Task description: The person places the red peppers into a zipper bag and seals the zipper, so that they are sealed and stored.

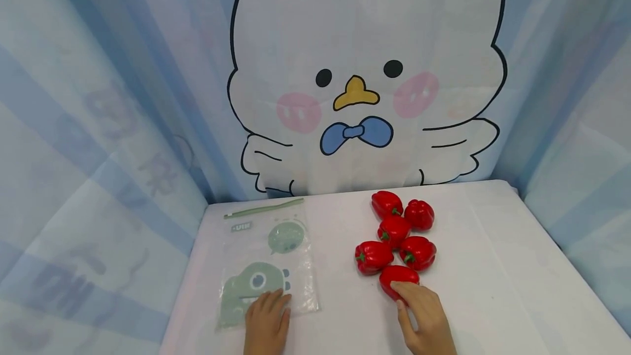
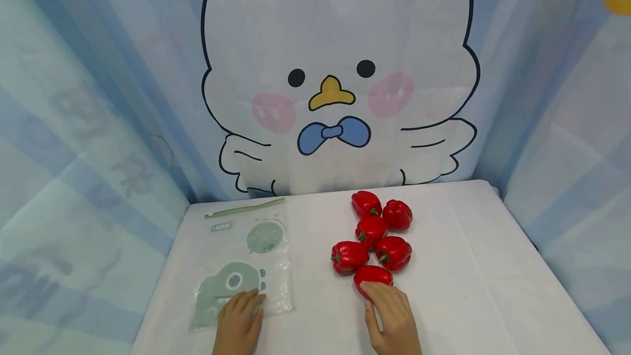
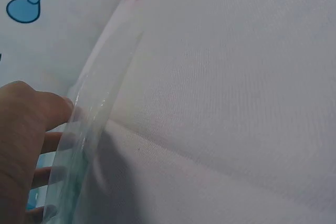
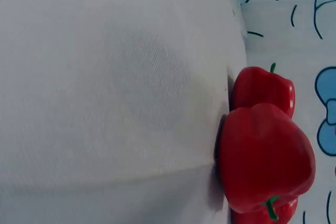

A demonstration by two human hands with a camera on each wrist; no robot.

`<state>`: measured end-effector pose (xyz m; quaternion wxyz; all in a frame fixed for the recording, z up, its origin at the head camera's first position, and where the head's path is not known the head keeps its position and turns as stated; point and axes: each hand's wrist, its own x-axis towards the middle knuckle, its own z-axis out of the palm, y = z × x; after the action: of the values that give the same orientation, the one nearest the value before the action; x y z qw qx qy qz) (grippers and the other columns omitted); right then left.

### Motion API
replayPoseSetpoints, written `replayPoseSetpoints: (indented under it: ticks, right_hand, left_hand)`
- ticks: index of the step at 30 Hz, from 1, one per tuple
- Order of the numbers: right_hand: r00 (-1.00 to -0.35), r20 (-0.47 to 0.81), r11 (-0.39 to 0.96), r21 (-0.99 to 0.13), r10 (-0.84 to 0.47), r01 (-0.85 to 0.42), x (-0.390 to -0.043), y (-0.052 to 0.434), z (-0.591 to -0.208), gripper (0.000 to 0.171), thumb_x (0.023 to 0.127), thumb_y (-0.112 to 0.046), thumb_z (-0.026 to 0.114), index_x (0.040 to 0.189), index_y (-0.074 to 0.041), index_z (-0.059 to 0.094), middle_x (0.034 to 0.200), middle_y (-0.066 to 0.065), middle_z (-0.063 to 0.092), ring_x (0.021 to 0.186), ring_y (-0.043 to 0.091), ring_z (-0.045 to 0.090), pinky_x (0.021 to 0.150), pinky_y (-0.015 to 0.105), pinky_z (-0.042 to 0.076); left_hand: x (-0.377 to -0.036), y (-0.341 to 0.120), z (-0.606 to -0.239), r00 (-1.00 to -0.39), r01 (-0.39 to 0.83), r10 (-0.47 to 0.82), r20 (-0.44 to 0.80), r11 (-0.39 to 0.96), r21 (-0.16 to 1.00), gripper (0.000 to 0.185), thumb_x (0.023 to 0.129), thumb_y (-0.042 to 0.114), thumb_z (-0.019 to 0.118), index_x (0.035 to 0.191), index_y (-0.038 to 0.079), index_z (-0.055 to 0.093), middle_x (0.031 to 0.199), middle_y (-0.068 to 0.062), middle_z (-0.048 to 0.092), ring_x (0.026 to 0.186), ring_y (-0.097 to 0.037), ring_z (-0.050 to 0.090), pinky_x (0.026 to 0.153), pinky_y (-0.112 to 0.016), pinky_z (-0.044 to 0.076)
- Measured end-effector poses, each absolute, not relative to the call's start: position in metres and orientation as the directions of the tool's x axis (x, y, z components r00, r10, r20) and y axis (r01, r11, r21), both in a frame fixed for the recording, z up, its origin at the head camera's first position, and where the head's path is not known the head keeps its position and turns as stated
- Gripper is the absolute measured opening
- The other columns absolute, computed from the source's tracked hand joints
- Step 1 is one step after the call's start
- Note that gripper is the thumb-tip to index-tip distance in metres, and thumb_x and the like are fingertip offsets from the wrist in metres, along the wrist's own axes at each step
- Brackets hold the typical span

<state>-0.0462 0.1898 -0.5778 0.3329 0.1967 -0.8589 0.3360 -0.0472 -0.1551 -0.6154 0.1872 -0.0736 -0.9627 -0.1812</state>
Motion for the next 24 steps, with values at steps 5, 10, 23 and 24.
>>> replayPoseSetpoints:
  ticks: [5, 10, 23, 24]
  right_hand:
    - [-0.679, 0.718, 0.641, -0.452, -0.151, -0.62, -0.049, 0.172, -0.579, 0.033, 0.095, -0.009, 0.068, 0.128, -0.01, 0.071, 0.119, 0.002, 0.075, 0.113, 0.015, 0.065, 0.115, 0.007, 0.033]
    - [-0.807, 0.571, 0.643, -0.563, -0.153, -0.52, -0.045, 0.15, -0.581, 0.052, 0.081, 0.003, 0.081, 0.127, -0.017, 0.07, 0.121, -0.007, 0.074, 0.112, 0.01, 0.068, 0.107, 0.006, 0.042]
    - [-0.917, -0.091, 0.507, -0.852, -0.39, -0.131, -0.045, 0.106, -0.594, 0.046, 0.105, -0.036, 0.059, 0.147, -0.018, 0.054, 0.151, 0.001, 0.055, 0.131, 0.02, 0.058, 0.103, 0.033, 0.057]
    - [-0.914, -0.096, 0.496, -0.86, -0.395, -0.124, -0.045, 0.104, -0.596, 0.046, 0.105, -0.036, 0.059, 0.147, -0.018, 0.054, 0.151, 0.001, 0.055, 0.129, 0.018, 0.059, 0.102, 0.032, 0.057]
  left_hand:
    - [-0.047, -0.151, -0.611, -0.939, 0.198, 0.082, 0.334, 0.923, 0.33, 0.019, 0.09, 0.021, 0.075, 0.109, 0.023, 0.077, 0.128, -0.004, 0.073, 0.122, -0.034, 0.063, 0.098, -0.066, 0.05]
    - [-0.046, -0.151, -0.614, -0.911, 0.215, 0.075, 0.405, 0.926, 0.311, 0.007, 0.087, 0.025, 0.079, 0.094, 0.023, 0.077, 0.122, -0.002, 0.075, 0.117, -0.033, 0.066, 0.094, -0.06, 0.053]
    - [-0.043, -0.146, -0.61, -0.925, 0.1, -0.012, 0.381, 0.957, 0.271, 0.039, 0.083, 0.035, 0.084, 0.062, 0.023, 0.054, 0.101, 0.003, 0.071, 0.101, -0.024, 0.064, 0.075, -0.042, 0.055]
    - [-0.043, -0.146, -0.611, -0.916, 0.104, -0.012, 0.4, 0.958, 0.266, 0.04, 0.082, 0.035, 0.085, 0.061, 0.023, 0.052, 0.099, 0.003, 0.07, 0.099, -0.024, 0.063, 0.074, -0.042, 0.054]
